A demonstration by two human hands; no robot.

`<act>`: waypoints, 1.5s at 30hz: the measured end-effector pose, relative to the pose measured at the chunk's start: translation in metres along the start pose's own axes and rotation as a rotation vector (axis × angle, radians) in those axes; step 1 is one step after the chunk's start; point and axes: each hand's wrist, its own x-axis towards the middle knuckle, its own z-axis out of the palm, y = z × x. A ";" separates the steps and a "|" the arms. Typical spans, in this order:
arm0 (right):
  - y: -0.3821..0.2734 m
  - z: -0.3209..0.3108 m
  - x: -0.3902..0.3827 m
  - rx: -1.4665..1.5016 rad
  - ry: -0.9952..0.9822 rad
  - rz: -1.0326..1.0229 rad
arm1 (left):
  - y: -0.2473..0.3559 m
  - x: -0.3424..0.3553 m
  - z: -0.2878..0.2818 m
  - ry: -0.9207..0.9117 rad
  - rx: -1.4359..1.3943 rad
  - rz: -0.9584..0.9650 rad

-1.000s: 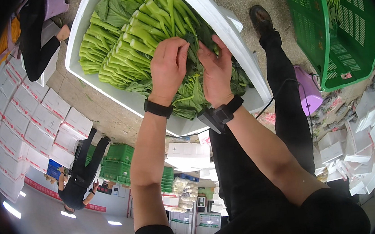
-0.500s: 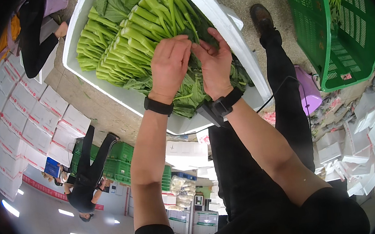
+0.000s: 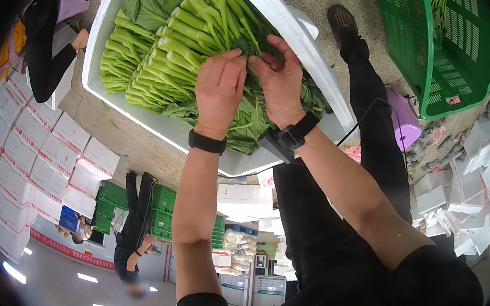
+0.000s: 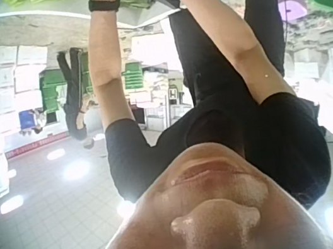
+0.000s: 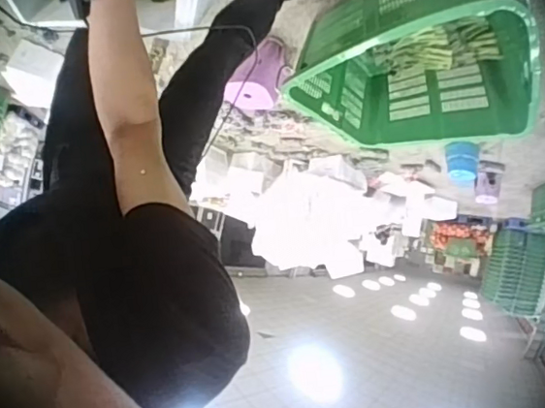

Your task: Transferring and organizing green leafy vegetables from white crates into a green basket.

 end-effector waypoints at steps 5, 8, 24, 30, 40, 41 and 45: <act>0.003 0.002 -0.001 0.037 -0.018 -0.017 | -0.002 0.001 0.005 0.005 0.084 -0.045; 0.001 -0.003 0.001 0.007 -0.050 0.024 | 0.005 -0.001 0.006 0.119 -0.135 -0.346; -0.004 0.007 0.000 -0.157 0.047 -0.202 | 0.011 -0.003 -0.014 0.234 -0.990 -0.983; 0.001 0.006 -0.009 -0.031 0.049 -0.296 | 0.015 -0.003 -0.015 0.245 -1.019 -0.998; 0.000 -0.006 -0.010 -0.681 -0.102 -0.634 | 0.015 -0.012 -0.005 0.216 -1.051 -0.956; 0.001 -0.010 -0.007 -0.755 -0.120 -0.730 | 0.015 -0.012 -0.004 0.224 -1.059 -0.954; -0.021 -0.007 -0.015 -0.809 -0.202 -0.558 | 0.014 -0.020 -0.010 0.193 -1.103 -0.948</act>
